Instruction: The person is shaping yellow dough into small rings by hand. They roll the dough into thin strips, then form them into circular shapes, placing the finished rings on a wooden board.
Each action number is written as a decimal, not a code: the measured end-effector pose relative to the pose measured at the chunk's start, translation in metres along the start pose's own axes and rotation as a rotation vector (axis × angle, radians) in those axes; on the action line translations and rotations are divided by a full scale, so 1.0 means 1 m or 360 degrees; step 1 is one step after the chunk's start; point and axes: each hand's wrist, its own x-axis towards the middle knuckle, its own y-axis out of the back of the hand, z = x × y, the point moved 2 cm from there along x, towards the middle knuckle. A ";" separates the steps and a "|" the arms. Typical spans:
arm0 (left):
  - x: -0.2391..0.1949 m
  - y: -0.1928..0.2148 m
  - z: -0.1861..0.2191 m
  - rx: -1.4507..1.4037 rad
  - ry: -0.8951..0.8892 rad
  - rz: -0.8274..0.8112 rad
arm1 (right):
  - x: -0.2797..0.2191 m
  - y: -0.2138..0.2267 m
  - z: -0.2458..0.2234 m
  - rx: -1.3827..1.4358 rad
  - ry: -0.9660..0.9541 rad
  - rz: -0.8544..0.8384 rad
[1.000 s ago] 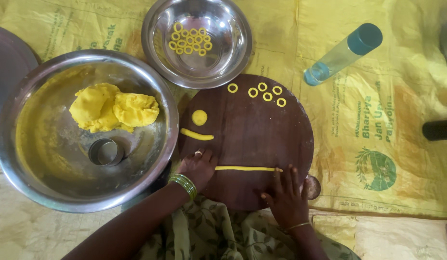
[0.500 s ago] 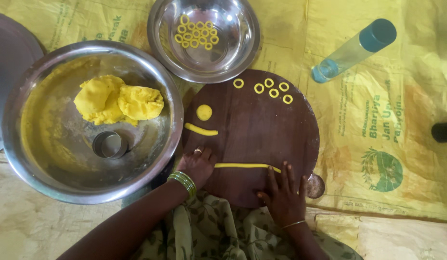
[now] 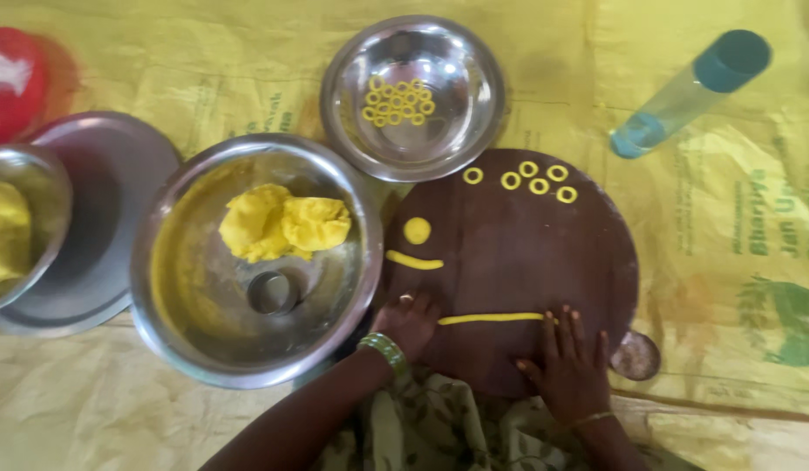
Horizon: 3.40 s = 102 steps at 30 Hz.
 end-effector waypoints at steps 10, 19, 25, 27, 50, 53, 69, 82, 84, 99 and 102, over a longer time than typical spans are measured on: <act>0.015 -0.001 0.005 -0.0039 0.0017 -0.0141 | 0.008 0.006 0.003 -0.0043 -0.0020 -0.0203; 0.036 -0.015 0.018 -0.0049 -0.0046 -0.0023 | 0.037 0.038 0.035 0.0435 -0.0225 0.0165; 0.043 -0.018 0.028 0.0075 -0.0110 -0.0143 | 0.037 0.047 0.030 0.0549 -0.0038 0.0353; 0.048 -0.016 0.027 0.0090 -0.0097 -0.0078 | 0.039 0.047 0.029 0.0525 -0.0044 0.0361; 0.022 0.004 0.011 -0.0109 0.0008 -0.0254 | 0.032 0.001 -0.016 0.0070 0.0276 0.0009; 0.021 0.009 0.006 -0.0114 0.0011 -0.0189 | 0.087 -0.006 -0.002 -0.0108 0.0363 -0.0018; 0.013 0.014 0.003 -0.0196 -0.0010 -0.0254 | 0.004 0.019 -0.021 0.0137 0.0709 -0.0205; -0.011 -0.003 -0.003 -0.0150 -0.0193 -0.0111 | 0.085 -0.011 -0.020 0.0196 0.0735 -0.0165; -0.013 -0.003 -0.004 -0.0171 -0.0171 -0.0002 | 0.044 -0.002 -0.026 0.0235 0.0803 -0.0180; 0.012 0.008 0.004 0.0224 -0.0240 -0.1251 | 0.133 -0.004 -0.030 -0.0046 0.0797 -0.0130; 0.016 0.006 0.002 0.0163 -0.0065 -0.1069 | 0.088 0.001 -0.039 0.0261 0.0906 -0.0156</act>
